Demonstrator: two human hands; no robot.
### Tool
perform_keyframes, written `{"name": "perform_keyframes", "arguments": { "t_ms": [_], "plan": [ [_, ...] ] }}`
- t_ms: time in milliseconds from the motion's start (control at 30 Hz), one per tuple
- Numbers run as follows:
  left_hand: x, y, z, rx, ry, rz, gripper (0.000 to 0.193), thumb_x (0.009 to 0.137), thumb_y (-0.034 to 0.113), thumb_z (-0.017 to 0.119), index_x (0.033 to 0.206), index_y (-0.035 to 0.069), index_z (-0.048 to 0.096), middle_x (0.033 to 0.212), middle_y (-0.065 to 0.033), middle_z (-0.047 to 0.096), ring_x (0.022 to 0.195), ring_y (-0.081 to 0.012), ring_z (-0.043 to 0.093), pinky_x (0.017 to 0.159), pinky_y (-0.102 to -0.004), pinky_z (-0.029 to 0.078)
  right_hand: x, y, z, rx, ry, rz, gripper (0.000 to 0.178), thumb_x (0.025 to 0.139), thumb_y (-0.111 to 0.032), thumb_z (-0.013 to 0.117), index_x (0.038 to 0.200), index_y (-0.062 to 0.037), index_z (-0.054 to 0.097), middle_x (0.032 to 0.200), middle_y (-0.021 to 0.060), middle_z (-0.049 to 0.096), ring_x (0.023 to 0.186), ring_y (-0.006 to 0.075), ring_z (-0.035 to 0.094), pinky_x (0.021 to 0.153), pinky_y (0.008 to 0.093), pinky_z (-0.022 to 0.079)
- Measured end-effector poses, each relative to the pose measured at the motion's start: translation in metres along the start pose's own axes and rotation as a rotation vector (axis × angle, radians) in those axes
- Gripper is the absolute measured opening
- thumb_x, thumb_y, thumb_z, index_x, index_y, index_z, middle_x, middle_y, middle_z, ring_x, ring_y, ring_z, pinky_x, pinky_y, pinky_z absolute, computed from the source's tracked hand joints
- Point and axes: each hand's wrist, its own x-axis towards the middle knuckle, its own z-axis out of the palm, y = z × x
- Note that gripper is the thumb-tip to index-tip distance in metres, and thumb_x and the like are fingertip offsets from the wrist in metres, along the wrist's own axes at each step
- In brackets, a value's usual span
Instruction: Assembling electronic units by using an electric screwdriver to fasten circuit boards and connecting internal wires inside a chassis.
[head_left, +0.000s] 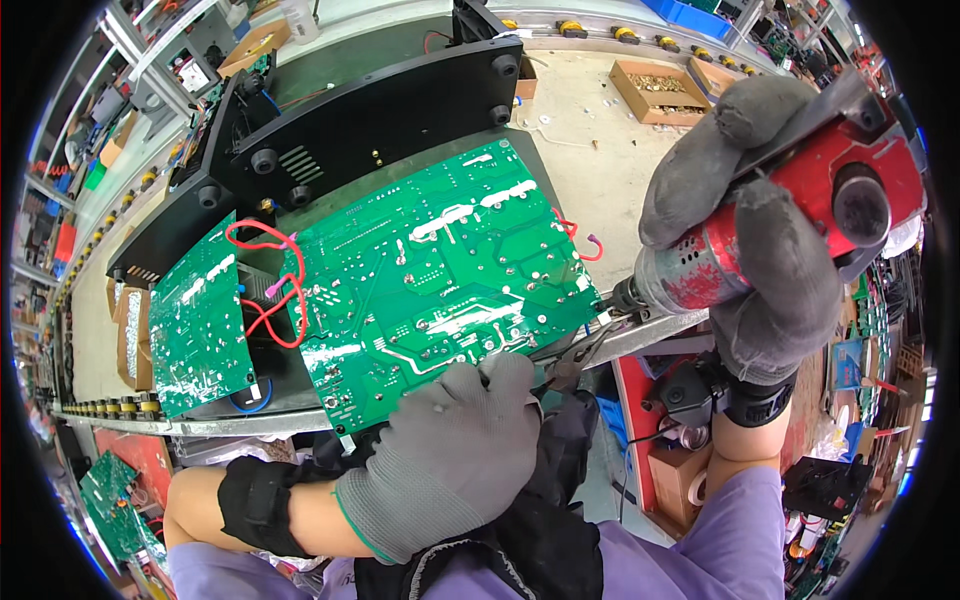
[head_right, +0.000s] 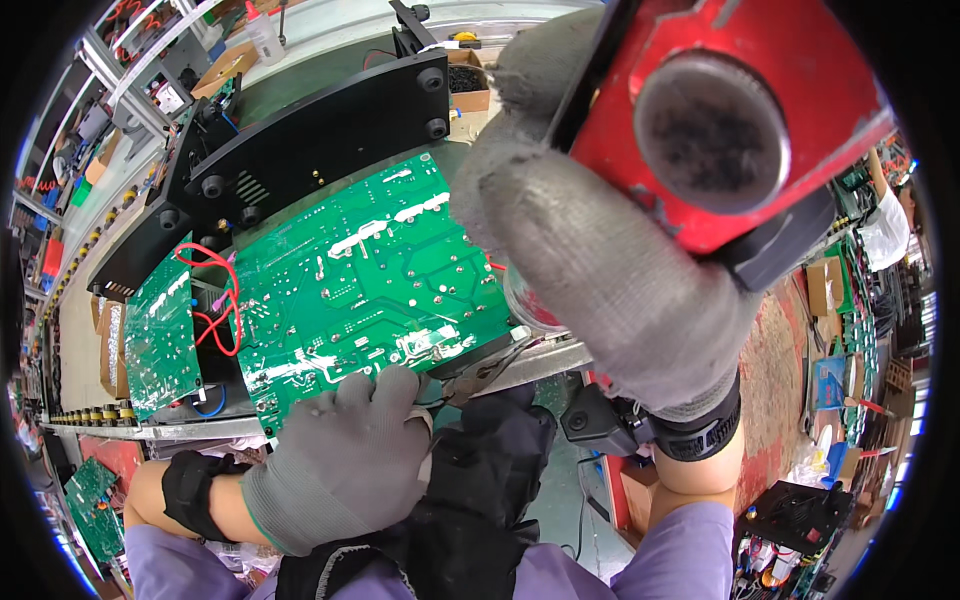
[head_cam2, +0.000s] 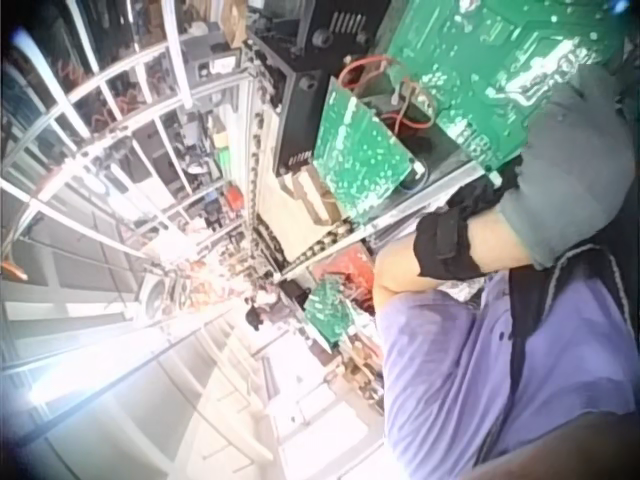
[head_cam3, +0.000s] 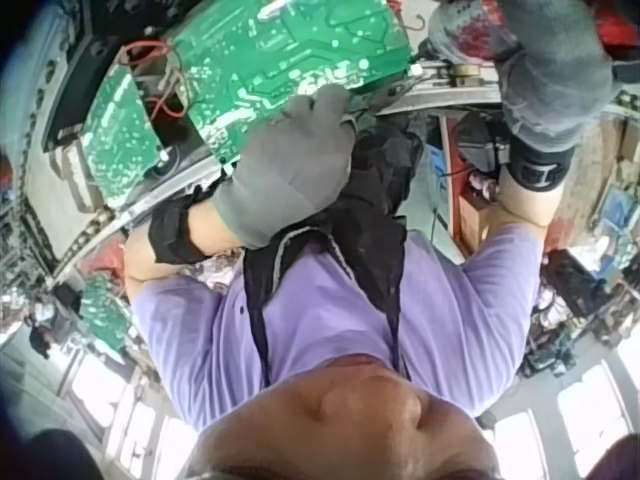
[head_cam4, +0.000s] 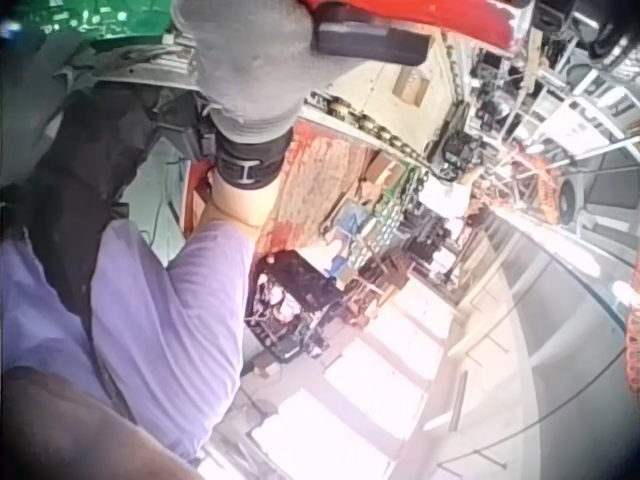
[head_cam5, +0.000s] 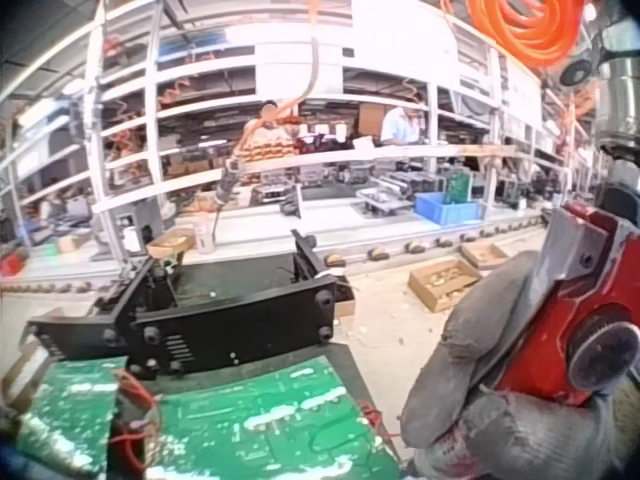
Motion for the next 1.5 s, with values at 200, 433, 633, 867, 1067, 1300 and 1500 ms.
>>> {"name": "perform_keyframes", "arguments": {
  "t_ms": [200, 433, 633, 867, 1067, 1300, 1500],
  "plan": [
    [0.001, -0.007, -0.003, -0.041, 0.051, 0.070, 0.016, 0.088, 0.018, 0.062, 0.087, 0.002, 0.059, 0.080, -0.0077, 0.047, 0.064, -0.0201, 0.055, 0.044, -0.0356, 0.044, 0.004, -0.003, 0.005, -0.033, -0.049, -0.025, 0.048, 0.087, -0.023, 0.068, 0.124, 0.0021, 0.052, 0.079, 0.0169, 0.064, 0.065, 0.0237, 0.063, 0.058, 0.0343, 0.053],
    [0.001, -0.008, -0.002, -0.004, 0.056, 0.066, 0.018, 0.083, 0.021, 0.065, 0.078, 0.005, 0.060, 0.084, -0.0069, 0.049, 0.068, -0.0203, 0.057, 0.047, -0.0355, 0.045, 0.008, -0.006, 0.009, -0.052, -0.101, -0.044, 0.049, 0.086, -0.024, 0.070, 0.125, 0.0012, 0.052, 0.079, 0.0174, 0.065, 0.065, 0.0243, 0.063, 0.057, 0.0348, 0.053],
    [-0.004, -0.008, 0.002, -0.022, 0.081, 0.048, 0.015, 0.071, 0.023, 0.071, 0.070, 0.009, 0.065, 0.090, -0.0059, 0.051, 0.074, -0.0208, 0.057, 0.051, -0.0348, 0.046, 0.012, -0.009, 0.016, -0.046, -0.139, -0.065, 0.051, 0.085, -0.025, 0.071, 0.125, 0.0004, 0.052, 0.079, 0.0177, 0.065, 0.065, 0.0247, 0.064, 0.056, 0.0352, 0.053],
    [-0.001, -0.016, -0.007, -0.115, 0.074, 0.020, 0.017, 0.073, 0.023, 0.073, 0.072, 0.007, 0.064, 0.087, -0.0080, 0.051, 0.073, -0.0233, 0.058, 0.053, -0.0372, 0.049, -0.001, -0.039, 0.006, -0.069, -0.130, -0.217, 0.048, 0.090, -0.026, 0.070, 0.126, -0.0024, 0.048, 0.085, 0.0132, 0.060, 0.071, 0.0260, 0.060, 0.052, 0.0374, 0.050],
    [-0.051, -0.068, -0.069, -0.332, -0.088, -0.044, 0.022, 0.075, 0.022, 0.074, 0.074, 0.005, 0.061, 0.097, -0.0126, 0.060, 0.077, -0.0285, 0.064, 0.058, -0.0384, 0.052, -0.069, -0.066, -0.094, -0.566, 0.312, -0.030, 0.051, 0.090, -0.011, 0.071, 0.135, -0.0005, 0.049, 0.106, 0.0102, 0.060, 0.086, 0.0179, 0.059, 0.066, 0.0309, 0.051],
    [-0.143, -0.163, -0.082, -0.399, 0.390, -0.660, 0.026, 0.081, 0.020, 0.069, 0.083, -0.002, 0.056, 0.092, -0.0120, 0.051, 0.079, -0.0226, 0.051, 0.072, -0.0334, 0.043, -0.187, -0.034, -0.284, -1.496, 0.166, 0.727, 0.060, 0.086, -0.007, 0.074, 0.140, 0.0010, 0.049, 0.121, 0.0137, 0.064, 0.109, 0.0215, 0.061, 0.096, 0.0328, 0.048],
    [-0.223, -0.229, -0.054, -0.428, 0.585, -1.085, 0.030, 0.090, 0.026, 0.069, 0.089, -0.002, 0.059, 0.087, -0.0014, 0.047, 0.078, -0.0111, 0.044, 0.068, -0.0299, 0.039, -0.212, -0.050, -0.337, -2.116, 0.223, 0.616, 0.055, 0.094, -0.025, 0.069, 0.139, 0.0026, 0.053, 0.140, 0.0226, 0.058, 0.128, 0.0358, 0.056, 0.107, 0.0417, 0.043]
  ]
}}
